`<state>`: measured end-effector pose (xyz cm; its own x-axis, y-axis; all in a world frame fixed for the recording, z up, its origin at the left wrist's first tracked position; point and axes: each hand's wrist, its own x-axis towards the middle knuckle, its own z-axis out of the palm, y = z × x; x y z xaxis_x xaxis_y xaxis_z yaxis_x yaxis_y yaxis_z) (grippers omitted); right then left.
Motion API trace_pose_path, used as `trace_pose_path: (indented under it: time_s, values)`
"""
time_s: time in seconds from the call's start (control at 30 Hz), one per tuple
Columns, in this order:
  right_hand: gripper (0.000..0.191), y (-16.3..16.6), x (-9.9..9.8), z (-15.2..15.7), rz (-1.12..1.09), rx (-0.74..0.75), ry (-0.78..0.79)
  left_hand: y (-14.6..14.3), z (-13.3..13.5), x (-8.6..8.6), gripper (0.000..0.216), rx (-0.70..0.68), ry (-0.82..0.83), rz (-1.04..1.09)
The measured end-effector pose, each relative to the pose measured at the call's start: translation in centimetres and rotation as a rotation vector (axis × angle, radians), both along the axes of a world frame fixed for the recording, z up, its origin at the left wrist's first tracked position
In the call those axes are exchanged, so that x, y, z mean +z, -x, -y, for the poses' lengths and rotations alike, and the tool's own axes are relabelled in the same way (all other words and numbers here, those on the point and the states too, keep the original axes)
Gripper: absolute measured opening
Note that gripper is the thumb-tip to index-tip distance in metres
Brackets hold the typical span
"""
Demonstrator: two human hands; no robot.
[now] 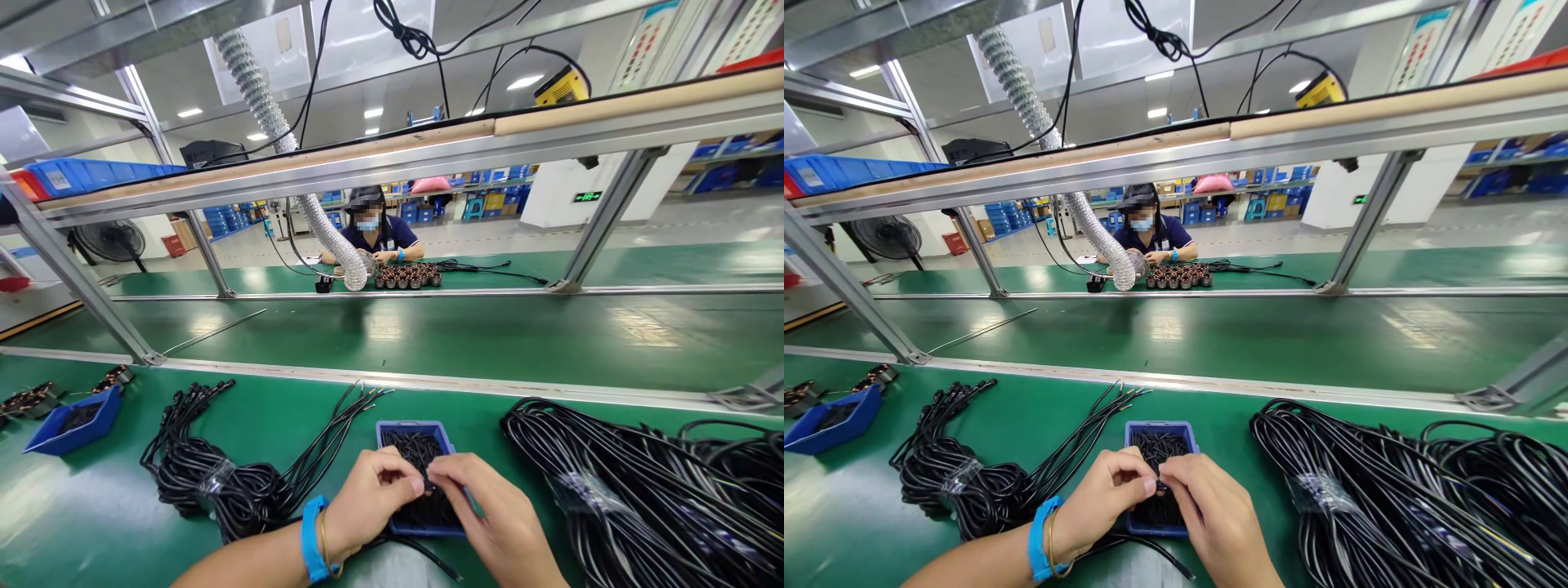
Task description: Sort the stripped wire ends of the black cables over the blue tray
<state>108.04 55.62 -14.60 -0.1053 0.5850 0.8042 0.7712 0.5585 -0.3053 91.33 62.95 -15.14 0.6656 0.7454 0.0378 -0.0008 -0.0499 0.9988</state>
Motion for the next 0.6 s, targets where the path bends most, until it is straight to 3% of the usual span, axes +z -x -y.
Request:
trace_pose_path:
  time_s: [0.23,0.47,0.53,0.6]
  values:
    - [0.021,0.2,-0.5,0.3,-0.149,0.037,0.133,0.5,0.4,0.6,0.018,0.009,0.197,0.092]
    - [0.018,1.1,-1.8,-0.3,-0.41,0.062,0.321,0.4,1.1,1.1,0.027,0.013,0.165,0.149]
    - [0.015,0.7,-1.1,0.1,-0.419,0.085,0.407,1.2,0.6,2.3,0.024,-0.042,0.039,0.048]
    - [0.007,-0.1,-0.4,0.8,-0.334,0.173,0.538,2.8,-0.2,3.8,0.02,-0.066,-0.28,-0.184]
